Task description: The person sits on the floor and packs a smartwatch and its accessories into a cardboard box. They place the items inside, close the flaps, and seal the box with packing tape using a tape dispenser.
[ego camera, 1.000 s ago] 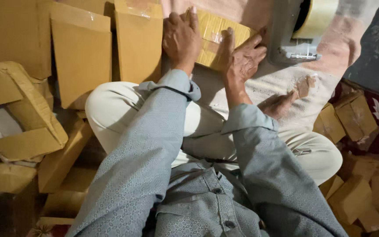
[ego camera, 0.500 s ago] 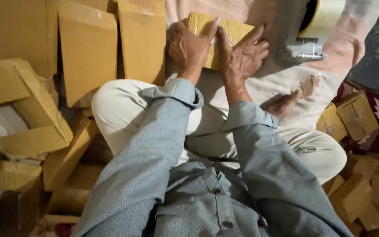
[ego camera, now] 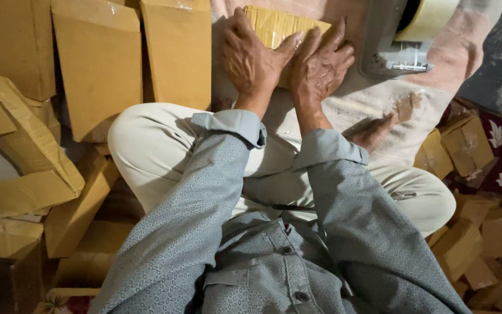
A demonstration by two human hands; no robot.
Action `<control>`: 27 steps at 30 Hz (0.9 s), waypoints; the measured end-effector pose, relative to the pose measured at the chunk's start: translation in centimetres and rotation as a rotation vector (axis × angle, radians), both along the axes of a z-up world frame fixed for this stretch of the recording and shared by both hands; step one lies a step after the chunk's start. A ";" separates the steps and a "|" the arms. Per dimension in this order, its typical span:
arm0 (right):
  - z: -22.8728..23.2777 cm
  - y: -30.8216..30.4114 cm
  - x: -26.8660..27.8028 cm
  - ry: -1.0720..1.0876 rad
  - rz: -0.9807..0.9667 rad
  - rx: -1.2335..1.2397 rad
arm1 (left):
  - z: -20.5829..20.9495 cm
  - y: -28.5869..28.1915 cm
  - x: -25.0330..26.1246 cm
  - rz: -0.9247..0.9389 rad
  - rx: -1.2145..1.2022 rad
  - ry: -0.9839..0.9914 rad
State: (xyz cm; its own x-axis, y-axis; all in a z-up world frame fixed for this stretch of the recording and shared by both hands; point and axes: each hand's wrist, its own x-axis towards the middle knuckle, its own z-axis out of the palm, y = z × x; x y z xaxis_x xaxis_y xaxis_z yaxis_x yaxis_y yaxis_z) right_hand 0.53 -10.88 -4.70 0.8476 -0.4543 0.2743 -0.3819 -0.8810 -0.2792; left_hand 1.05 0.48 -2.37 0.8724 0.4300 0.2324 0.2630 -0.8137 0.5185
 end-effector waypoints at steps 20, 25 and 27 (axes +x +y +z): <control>-6.8 -7.2 3.5 -0.181 0.039 0.229 | -1.1 2.5 3.3 0.062 -0.687 0.005; -3.3 -9.8 2.6 -0.662 0.312 1.677 | -2.6 4.3 3.4 -0.196 -1.376 -0.410; -1.4 -9.8 1.9 -0.601 0.372 1.691 | -2.4 5.0 3.2 -0.327 -1.440 -0.213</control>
State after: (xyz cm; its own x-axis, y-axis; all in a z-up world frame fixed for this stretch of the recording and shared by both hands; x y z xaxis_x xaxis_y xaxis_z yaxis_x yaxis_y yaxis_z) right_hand 2.45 -20.69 -6.10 0.9288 -0.3679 0.0449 0.2207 0.4517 -0.8645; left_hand 4.30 5.49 -4.81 0.9782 0.1921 -0.0785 -0.0075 0.4106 0.9118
